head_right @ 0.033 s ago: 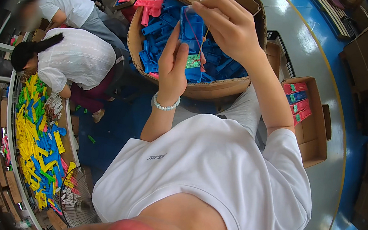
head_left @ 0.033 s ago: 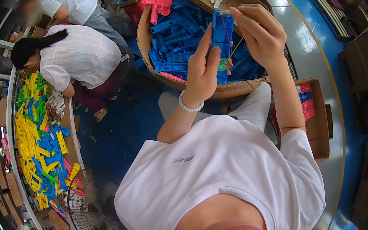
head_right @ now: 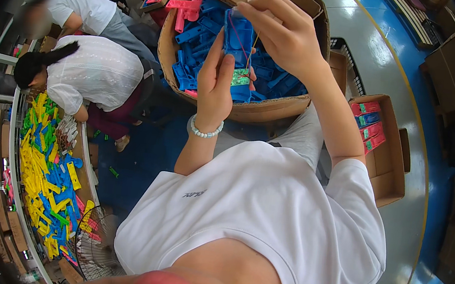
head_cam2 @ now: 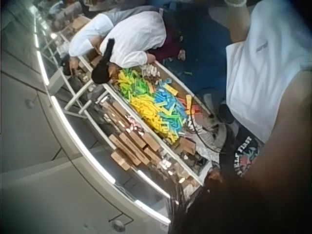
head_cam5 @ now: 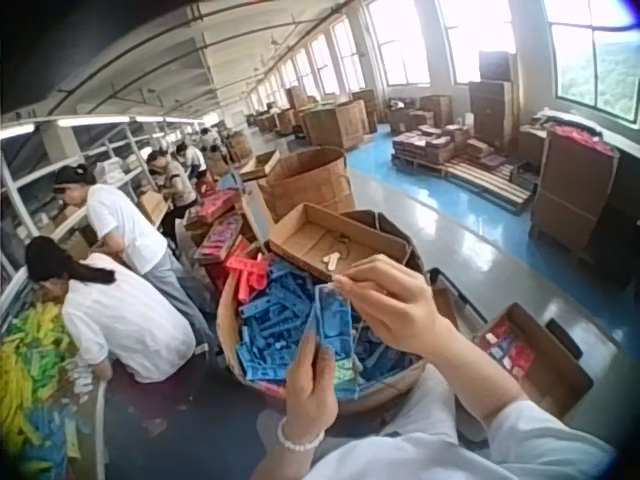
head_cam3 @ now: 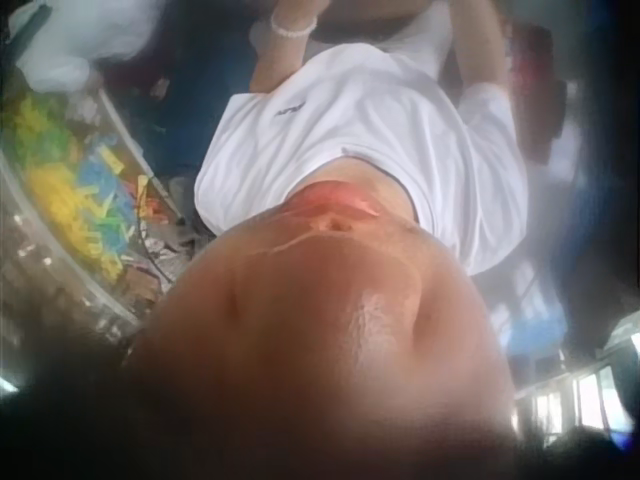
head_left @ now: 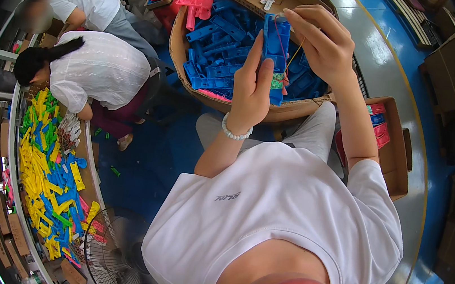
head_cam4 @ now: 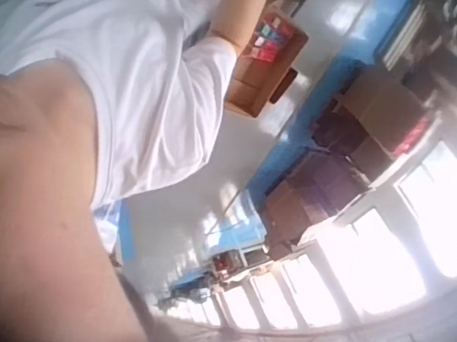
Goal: The person assembles toy components by inserting circuit boards into plastic casings by hand and placing the assembled units into a tray. The person then walks to another workstation, gathers more circuit board assemblies into a box, and separates the wiring by hand.
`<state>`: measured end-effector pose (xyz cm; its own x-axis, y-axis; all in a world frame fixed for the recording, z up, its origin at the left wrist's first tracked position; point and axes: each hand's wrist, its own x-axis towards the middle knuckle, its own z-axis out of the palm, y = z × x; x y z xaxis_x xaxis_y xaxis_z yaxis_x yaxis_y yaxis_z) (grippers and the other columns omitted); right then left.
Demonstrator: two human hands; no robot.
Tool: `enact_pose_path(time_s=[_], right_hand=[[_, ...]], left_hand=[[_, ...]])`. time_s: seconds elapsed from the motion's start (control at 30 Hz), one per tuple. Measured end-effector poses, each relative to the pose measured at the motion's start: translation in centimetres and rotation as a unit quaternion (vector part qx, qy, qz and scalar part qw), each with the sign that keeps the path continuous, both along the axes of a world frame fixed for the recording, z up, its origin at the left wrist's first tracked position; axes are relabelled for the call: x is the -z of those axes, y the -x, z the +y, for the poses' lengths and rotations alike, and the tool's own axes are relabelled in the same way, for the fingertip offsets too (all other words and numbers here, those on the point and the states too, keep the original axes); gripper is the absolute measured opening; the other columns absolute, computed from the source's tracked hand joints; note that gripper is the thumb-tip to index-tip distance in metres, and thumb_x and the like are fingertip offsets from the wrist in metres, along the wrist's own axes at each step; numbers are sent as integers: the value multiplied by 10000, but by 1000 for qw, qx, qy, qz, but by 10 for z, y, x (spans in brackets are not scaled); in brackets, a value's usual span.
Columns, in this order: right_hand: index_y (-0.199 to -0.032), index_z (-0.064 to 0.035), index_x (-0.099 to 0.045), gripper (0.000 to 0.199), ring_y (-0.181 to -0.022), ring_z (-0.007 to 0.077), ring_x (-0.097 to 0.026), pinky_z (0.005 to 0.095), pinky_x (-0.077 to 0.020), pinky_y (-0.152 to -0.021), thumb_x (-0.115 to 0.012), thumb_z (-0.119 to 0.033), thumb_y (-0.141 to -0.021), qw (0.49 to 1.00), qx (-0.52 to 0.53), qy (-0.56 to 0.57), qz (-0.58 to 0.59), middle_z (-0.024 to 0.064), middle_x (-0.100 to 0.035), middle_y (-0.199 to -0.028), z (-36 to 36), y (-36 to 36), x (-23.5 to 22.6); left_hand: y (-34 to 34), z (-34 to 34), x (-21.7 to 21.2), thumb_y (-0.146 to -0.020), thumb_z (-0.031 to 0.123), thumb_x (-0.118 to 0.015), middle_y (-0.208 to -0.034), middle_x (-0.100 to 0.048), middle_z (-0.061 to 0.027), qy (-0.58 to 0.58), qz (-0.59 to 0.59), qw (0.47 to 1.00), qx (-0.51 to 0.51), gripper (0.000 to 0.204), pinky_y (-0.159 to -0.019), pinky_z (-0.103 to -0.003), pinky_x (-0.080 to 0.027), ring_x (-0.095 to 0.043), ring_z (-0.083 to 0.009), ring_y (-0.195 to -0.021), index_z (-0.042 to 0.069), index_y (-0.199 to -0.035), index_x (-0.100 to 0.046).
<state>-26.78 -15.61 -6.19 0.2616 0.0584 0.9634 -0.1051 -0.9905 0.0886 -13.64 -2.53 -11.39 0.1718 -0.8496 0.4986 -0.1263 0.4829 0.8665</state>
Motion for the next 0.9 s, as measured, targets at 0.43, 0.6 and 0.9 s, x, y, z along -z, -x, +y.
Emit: enact_pose_path(time_s=[0.43, 0.6, 0.9], right_hand=[[-989, -80, -745, 213, -867, 227, -608, 323, -523, -694, -720, -25, -784, 981, 33, -189, -44, 57, -651, -847, 16, -9, 15], [-1040, -52, -721, 207, -947, 240, -622, 324, -526, -772, -649, 2, -854, 978, -54, -195, 39, 104, -644, -1085, 7, -4, 22], [-994, 20, -669, 245, -741, 216, -662, 281, -536, -662, -651, 90, -760, 949, -95, -290, -73, 119, -673, -903, 9, -11, 45]], left_hand=[[12, 1, 0, -1031, 165, -410, -1139, -622, -281, -22, 272, 954, 127, 476, -528, -343, -566, -672, -274, -689, 16, -1475, -324], [9, 0, 3, -1037, 175, -384, -1152, -605, -301, -25, 292, 947, 134, 468, -519, -339, -556, -663, -289, -686, 18, -1472, -316], [17, 6, -4, -1047, 213, -361, -1115, -593, -332, -4, 330, 926, 186, 458, -497, -325, -538, -647, -292, -641, 33, -1468, -327]])
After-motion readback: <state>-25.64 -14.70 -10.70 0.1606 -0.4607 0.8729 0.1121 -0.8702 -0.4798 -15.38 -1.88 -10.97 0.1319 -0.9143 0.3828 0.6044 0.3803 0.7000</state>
